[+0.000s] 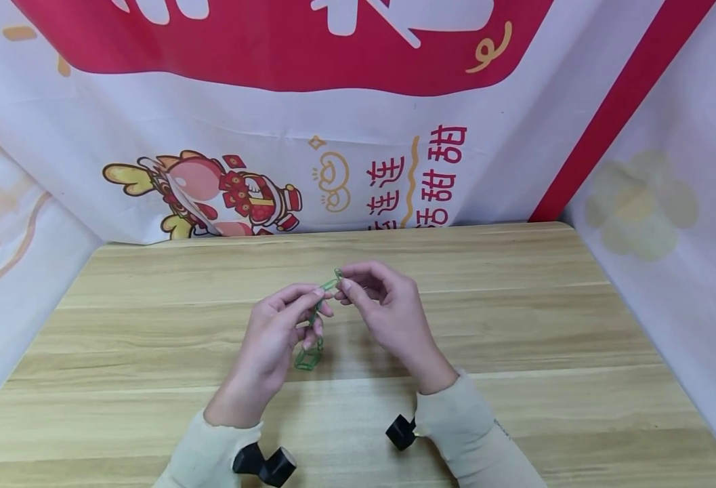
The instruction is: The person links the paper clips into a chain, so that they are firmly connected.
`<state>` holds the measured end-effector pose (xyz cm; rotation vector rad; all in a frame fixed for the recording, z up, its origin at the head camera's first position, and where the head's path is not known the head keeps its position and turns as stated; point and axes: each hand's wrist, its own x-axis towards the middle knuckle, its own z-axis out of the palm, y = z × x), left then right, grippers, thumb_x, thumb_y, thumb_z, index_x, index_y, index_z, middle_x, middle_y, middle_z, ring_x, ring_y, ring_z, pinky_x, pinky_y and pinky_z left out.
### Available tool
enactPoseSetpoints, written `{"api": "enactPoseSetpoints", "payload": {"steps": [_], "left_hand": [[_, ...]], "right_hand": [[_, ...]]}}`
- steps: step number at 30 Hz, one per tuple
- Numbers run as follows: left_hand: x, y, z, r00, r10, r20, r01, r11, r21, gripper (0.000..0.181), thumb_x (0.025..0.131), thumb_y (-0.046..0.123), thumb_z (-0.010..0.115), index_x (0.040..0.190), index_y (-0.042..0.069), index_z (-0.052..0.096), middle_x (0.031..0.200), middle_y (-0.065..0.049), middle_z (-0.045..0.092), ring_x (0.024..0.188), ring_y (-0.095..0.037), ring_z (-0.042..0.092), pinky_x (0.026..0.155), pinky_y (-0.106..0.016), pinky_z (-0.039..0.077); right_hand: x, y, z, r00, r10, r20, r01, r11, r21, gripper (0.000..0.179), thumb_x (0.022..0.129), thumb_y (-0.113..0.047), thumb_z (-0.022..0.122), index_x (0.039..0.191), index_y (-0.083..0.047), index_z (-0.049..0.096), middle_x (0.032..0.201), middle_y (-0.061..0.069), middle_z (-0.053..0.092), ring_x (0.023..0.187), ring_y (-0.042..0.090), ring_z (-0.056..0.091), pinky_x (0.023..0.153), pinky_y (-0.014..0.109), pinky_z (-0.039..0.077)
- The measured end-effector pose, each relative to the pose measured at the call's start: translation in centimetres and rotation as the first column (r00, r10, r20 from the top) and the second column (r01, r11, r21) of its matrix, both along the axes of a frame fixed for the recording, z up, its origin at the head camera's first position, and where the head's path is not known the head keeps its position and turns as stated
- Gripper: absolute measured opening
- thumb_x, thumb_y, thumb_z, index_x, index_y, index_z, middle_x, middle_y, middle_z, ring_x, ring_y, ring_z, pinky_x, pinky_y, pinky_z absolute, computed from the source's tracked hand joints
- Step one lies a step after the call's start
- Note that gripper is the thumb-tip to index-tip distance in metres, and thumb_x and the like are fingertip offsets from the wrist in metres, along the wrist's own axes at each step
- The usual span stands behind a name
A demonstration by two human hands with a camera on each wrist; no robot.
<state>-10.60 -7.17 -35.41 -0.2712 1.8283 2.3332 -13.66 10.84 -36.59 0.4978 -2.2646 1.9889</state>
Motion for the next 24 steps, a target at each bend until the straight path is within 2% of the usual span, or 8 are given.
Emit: {"api": "enactPoseSetpoints", "payload": {"steps": [8, 24], "left_hand": [[0.07, 0.10, 0.04, 1.000, -0.004, 0.002, 0.004, 1.000, -0.001, 0.014, 0.105, 0.015, 0.067, 0.110, 0.004, 0.075, 0.084, 0.000, 0.077, 0.060, -0.011, 0.059, 0.049, -0.018, 0.043], [0.24, 0.11, 0.18, 1.000, -0.016, -0.004, 0.016, 1.000, 0.002, 0.015, 0.105, 0.016, 0.067, 0.111, 0.004, 0.075, 0.085, -0.001, 0.077, 0.061, -0.011, 0.059, 0.050, -0.018, 0.043]], "right_hand": [[0.05, 0.03, -0.14, 1.000, 0.017, 0.022, -0.017, 1.000, -0.004, 0.018, 0.102, -0.001, 0.070, 0.120, 0.003, 0.070, 0.105, 0.021, 0.076, 0.087, 0.013, 0.078, 0.082, 0.030, 0.066], [0.06, 0.23, -0.13, 1.000, 0.026, 0.000, -0.026, 0.999, -0.038, 0.018, 0.103, 0.000, 0.068, 0.121, 0.004, 0.070, 0.104, 0.021, 0.078, 0.087, 0.016, 0.080, 0.081, 0.032, 0.067]]}}
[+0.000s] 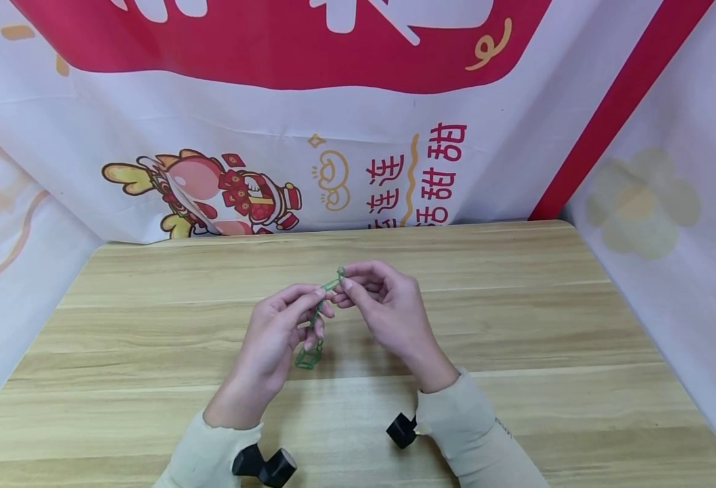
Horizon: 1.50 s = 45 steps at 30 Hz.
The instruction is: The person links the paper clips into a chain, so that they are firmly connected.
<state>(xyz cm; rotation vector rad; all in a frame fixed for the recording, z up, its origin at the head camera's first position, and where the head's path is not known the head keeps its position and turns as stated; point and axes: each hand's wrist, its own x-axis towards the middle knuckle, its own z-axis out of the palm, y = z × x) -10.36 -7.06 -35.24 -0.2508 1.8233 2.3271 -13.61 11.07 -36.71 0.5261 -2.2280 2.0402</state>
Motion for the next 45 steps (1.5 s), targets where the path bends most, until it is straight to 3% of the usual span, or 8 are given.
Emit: {"api": "enactPoseSetpoints", "payload": {"steps": [5, 11, 18, 23, 37, 45], "left_hand": [[0.06, 0.01, 0.04, 1.000, 0.000, -0.001, 0.000, 1.000, 0.013, 0.015, 0.106, 0.016, 0.066, 0.111, 0.004, 0.074, 0.085, -0.001, 0.076, 0.061, -0.011, 0.059, 0.051, -0.019, 0.043], [0.10, 0.05, 0.02, 1.000, 0.009, 0.000, -0.009, 1.000, 0.021, 0.014, 0.106, 0.014, 0.065, 0.111, 0.003, 0.074, 0.083, 0.000, 0.075, 0.060, -0.010, 0.058, 0.050, -0.018, 0.043], [0.11, 0.06, 0.03, 1.000, 0.017, 0.006, -0.017, 1.000, 0.025, 0.015, 0.106, 0.012, 0.065, 0.109, 0.002, 0.075, 0.082, -0.001, 0.075, 0.058, -0.009, 0.056, 0.049, -0.017, 0.041], [0.20, 0.09, 0.04, 1.000, 0.027, 0.004, -0.027, 0.999, 0.022, 0.015, 0.105, 0.012, 0.065, 0.110, 0.002, 0.075, 0.082, -0.001, 0.075, 0.058, -0.009, 0.056, 0.049, -0.017, 0.041], [0.45, 0.50, -0.10, 0.995, 0.056, -0.088, -0.064, 0.994, -0.092, 0.015, 0.104, 0.012, 0.069, 0.110, 0.000, 0.075, 0.082, -0.002, 0.079, 0.057, -0.009, 0.058, 0.049, -0.018, 0.042], [0.38, 0.59, -0.41, 0.993, 0.056, -0.102, -0.065, 0.993, -0.094, 0.013, 0.104, 0.012, 0.069, 0.109, 0.001, 0.075, 0.083, -0.002, 0.078, 0.058, -0.009, 0.057, 0.049, -0.017, 0.041]], "right_hand": [[0.12, -0.03, 0.13, 1.000, -0.003, -0.019, 0.003, 1.000, 0.002, 0.017, 0.102, 0.001, 0.069, 0.119, 0.004, 0.070, 0.104, 0.021, 0.078, 0.087, 0.017, 0.080, 0.082, 0.033, 0.067], [0.13, -0.19, -0.06, 0.994, -0.021, -0.109, 0.025, 0.999, 0.042, 0.014, 0.101, 0.002, 0.071, 0.115, 0.003, 0.073, 0.103, 0.018, 0.081, 0.087, 0.012, 0.081, 0.080, 0.031, 0.067], [0.13, -0.43, -0.31, 0.959, -0.075, -0.273, 0.110, 0.987, 0.119, 0.011, 0.098, 0.002, 0.076, 0.109, 0.000, 0.077, 0.101, 0.011, 0.083, 0.087, 0.016, 0.082, 0.078, 0.027, 0.066], [0.27, -0.61, -0.31, 0.936, -0.106, -0.336, 0.161, 0.977, 0.140, 0.010, 0.096, 0.000, 0.079, 0.105, -0.002, 0.078, 0.099, 0.009, 0.084, 0.085, 0.018, 0.082, 0.078, 0.025, 0.066], [0.26, -0.69, -0.51, 0.906, -0.139, -0.399, 0.209, 0.968, 0.138, 0.008, 0.093, 0.001, 0.082, 0.101, 0.000, 0.079, 0.096, 0.011, 0.084, 0.083, 0.021, 0.083, 0.076, 0.022, 0.065], [0.24, -0.78, -0.70, 0.910, -0.123, -0.397, 0.204, 0.964, 0.169, 0.008, 0.093, 0.003, 0.081, 0.100, -0.001, 0.080, 0.094, 0.011, 0.084, 0.083, 0.020, 0.083, 0.076, 0.021, 0.064]]}}
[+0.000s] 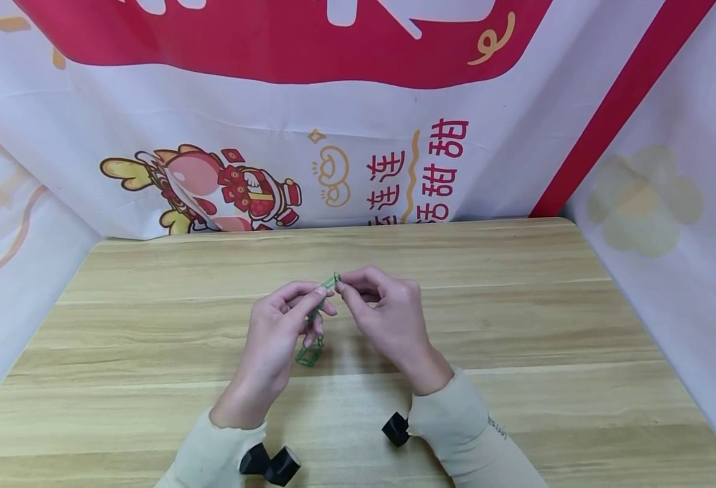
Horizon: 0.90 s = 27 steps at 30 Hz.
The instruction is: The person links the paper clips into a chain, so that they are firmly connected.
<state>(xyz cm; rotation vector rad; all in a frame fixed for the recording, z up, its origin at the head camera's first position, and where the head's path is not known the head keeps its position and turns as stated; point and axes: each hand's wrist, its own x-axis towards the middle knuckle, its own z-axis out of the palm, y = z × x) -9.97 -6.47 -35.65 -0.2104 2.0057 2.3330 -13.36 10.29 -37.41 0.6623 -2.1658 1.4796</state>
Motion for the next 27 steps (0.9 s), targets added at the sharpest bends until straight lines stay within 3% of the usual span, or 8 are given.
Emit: {"api": "enactPoseSetpoints", "payload": {"steps": [16, 22, 27], "left_hand": [[0.2, 0.1, 0.4, 1.000, 0.023, -0.010, -0.022, 0.996, 0.081, 0.014, 0.106, 0.011, 0.067, 0.111, 0.001, 0.075, 0.080, -0.001, 0.077, 0.056, -0.007, 0.052, 0.047, -0.016, 0.037], [0.0, -0.4, 0.5, 0.999, 0.032, 0.017, -0.034, 0.996, 0.083, 0.015, 0.106, 0.012, 0.067, 0.113, 0.002, 0.075, 0.083, -0.001, 0.077, 0.056, -0.008, 0.054, 0.047, -0.017, 0.039], [-0.4, -1.2, 0.3, 0.998, 0.017, 0.052, -0.020, 0.998, 0.054, 0.016, 0.106, 0.015, 0.067, 0.114, 0.003, 0.074, 0.089, -0.003, 0.080, 0.063, -0.011, 0.064, 0.050, -0.019, 0.044]], "right_hand": [[-0.2, 0.0, -0.5, 0.998, 0.004, -0.063, -0.002, 0.999, 0.040, 0.009, 0.091, 0.005, 0.081, 0.097, 0.000, 0.079, 0.092, 0.011, 0.084, 0.078, 0.020, 0.082, 0.075, 0.019, 0.064], [-0.1, 0.4, -0.1, 0.999, 0.005, -0.043, -0.002, 0.998, 0.062, 0.011, 0.092, 0.002, 0.081, 0.101, -0.004, 0.081, 0.094, 0.006, 0.084, 0.079, 0.015, 0.079, 0.075, 0.020, 0.063], [-0.1, 1.0, 0.5, 1.000, 0.013, 0.019, -0.015, 0.995, 0.097, 0.014, 0.094, -0.002, 0.082, 0.106, -0.009, 0.082, 0.100, 0.002, 0.084, 0.087, 0.013, 0.078, 0.080, 0.023, 0.064]]}}
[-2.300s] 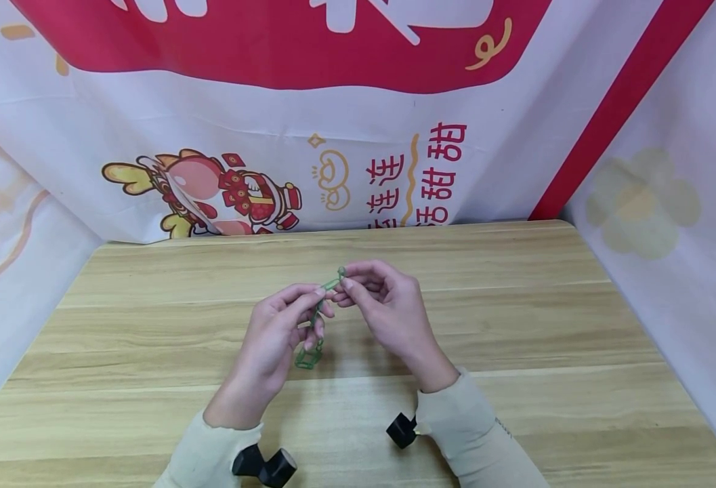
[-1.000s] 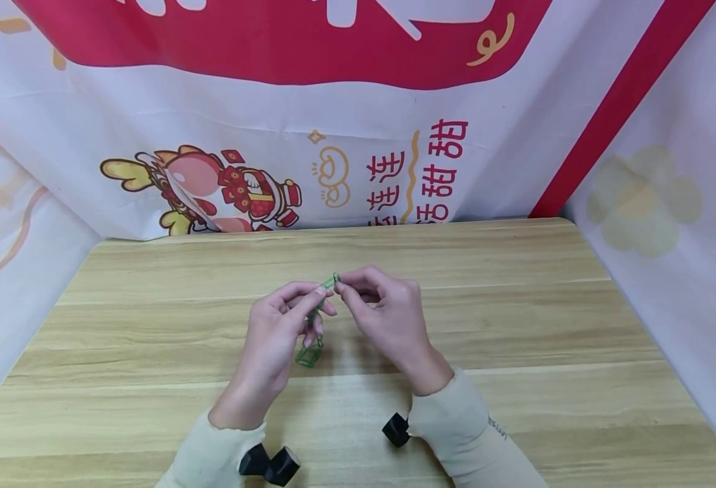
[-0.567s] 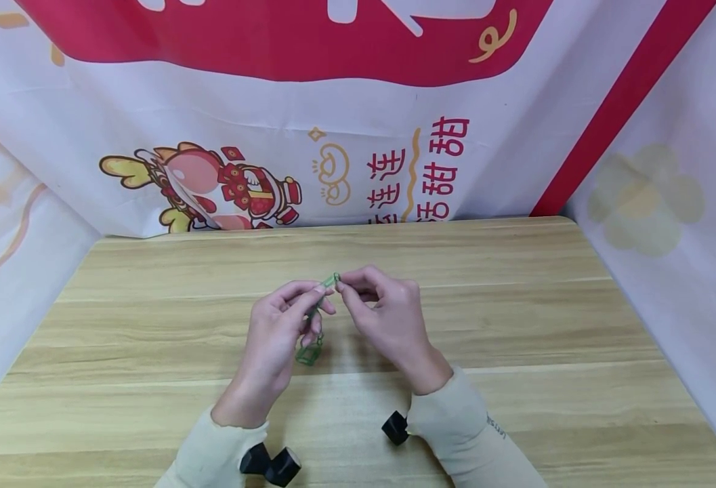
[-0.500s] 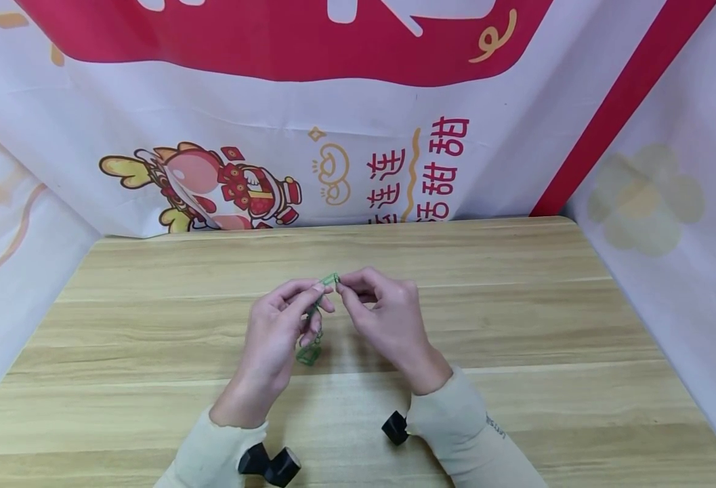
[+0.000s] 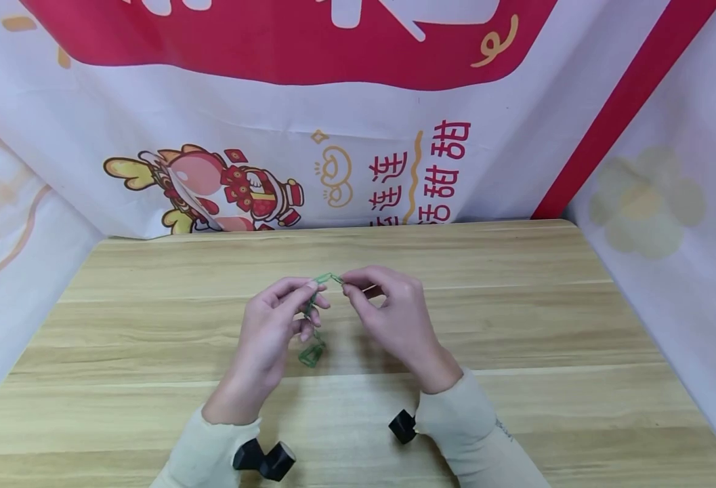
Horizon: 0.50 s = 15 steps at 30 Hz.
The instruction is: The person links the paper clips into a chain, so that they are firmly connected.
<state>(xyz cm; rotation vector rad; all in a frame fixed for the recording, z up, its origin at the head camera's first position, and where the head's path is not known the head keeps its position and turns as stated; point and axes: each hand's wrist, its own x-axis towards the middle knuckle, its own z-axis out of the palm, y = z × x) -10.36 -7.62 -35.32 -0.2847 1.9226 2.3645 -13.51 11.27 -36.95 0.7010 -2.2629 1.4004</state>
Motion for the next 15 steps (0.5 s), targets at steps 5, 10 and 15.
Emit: {"api": "enactPoseSetpoints", "payload": {"steps": [5, 10, 15], "left_hand": [[-0.2, -0.6, 0.0, 0.997, -0.077, 0.001, 0.077, 0.992, -0.105, 0.016, 0.105, 0.013, 0.068, 0.119, 0.008, 0.075, 0.105, -0.008, 0.083, 0.078, -0.016, 0.074, 0.052, -0.020, 0.048], [-0.1, -0.5, 0.2, 0.987, -0.161, -0.029, 0.152, 0.969, -0.195, 0.019, 0.102, 0.011, 0.073, 0.121, 0.009, 0.076, 0.107, -0.009, 0.081, 0.078, -0.017, 0.073, 0.051, -0.022, 0.049], [-0.1, -0.2, 0.6, 0.978, -0.190, -0.081, 0.156, 0.936, -0.315, 0.012, 0.103, 0.018, 0.075, 0.112, 0.011, 0.079, 0.095, -0.007, 0.081, 0.069, -0.017, 0.070, 0.049, -0.025, 0.051]], "right_hand": [[-0.1, 0.9, 0.8, 0.999, 0.022, 0.044, -0.022, 1.000, 0.016, 0.016, 0.094, 0.000, 0.081, 0.107, -0.010, 0.083, 0.102, 0.001, 0.083, 0.089, 0.012, 0.077, 0.082, 0.024, 0.064], [-0.4, 1.1, 1.5, 0.997, 0.079, 0.001, -0.079, 0.994, 0.070, 0.018, 0.092, 0.005, 0.080, 0.104, -0.008, 0.083, 0.100, 0.002, 0.082, 0.086, 0.013, 0.075, 0.080, 0.028, 0.064], [-0.4, 0.8, 2.2, 0.993, 0.120, -0.006, -0.118, 0.988, 0.099, 0.016, 0.093, 0.003, 0.080, 0.105, -0.009, 0.083, 0.099, 0.003, 0.082, 0.085, 0.013, 0.075, 0.077, 0.029, 0.065]]}}
